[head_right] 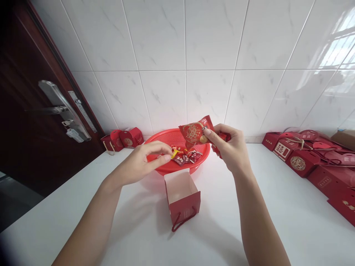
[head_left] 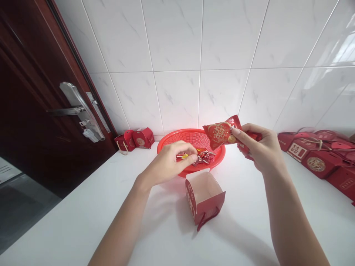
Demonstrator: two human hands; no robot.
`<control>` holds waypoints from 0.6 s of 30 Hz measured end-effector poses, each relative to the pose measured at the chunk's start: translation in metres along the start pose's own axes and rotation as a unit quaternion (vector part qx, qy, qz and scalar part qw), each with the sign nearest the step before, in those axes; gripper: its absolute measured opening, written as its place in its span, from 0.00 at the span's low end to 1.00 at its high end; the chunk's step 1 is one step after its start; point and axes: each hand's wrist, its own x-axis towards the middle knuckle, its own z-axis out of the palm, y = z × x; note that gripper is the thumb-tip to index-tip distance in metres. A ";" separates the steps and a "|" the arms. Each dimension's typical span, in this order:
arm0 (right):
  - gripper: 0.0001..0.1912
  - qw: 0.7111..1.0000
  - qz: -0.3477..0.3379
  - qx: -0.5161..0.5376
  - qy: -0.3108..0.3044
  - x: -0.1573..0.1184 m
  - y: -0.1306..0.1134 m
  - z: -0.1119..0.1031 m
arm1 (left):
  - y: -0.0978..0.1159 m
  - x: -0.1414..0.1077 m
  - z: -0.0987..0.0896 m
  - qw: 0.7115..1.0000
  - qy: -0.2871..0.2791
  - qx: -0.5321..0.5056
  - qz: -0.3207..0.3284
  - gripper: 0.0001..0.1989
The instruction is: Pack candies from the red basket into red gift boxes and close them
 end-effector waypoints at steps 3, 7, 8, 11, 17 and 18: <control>0.21 0.999 0.008 -0.022 0.022 0.000 -0.003 -0.008 | 0.010 -0.008 -0.002 0.986 -0.118 0.117 -0.028 0.14; 0.20 0.999 0.006 -0.046 0.009 -0.002 -0.006 -0.011 | 0.013 -0.012 0.001 0.949 -0.240 0.193 -0.065 0.18; 0.20 0.999 0.005 -0.052 0.000 -0.002 -0.007 -0.011 | 0.013 -0.013 0.003 0.943 -0.257 0.199 -0.073 0.18; 0.21 0.997 -0.003 -0.063 -0.033 -0.003 -0.010 -0.010 | 0.010 -0.013 0.005 0.933 -0.282 0.200 -0.103 0.19; 0.21 0.993 -0.036 -0.090 -0.069 -0.004 -0.011 -0.010 | 0.010 -0.017 0.007 0.923 -0.304 0.200 -0.125 0.26; 0.21 0.992 -0.038 -0.093 -0.074 -0.004 -0.011 -0.011 | 0.011 -0.018 0.007 0.921 -0.308 0.202 -0.123 0.28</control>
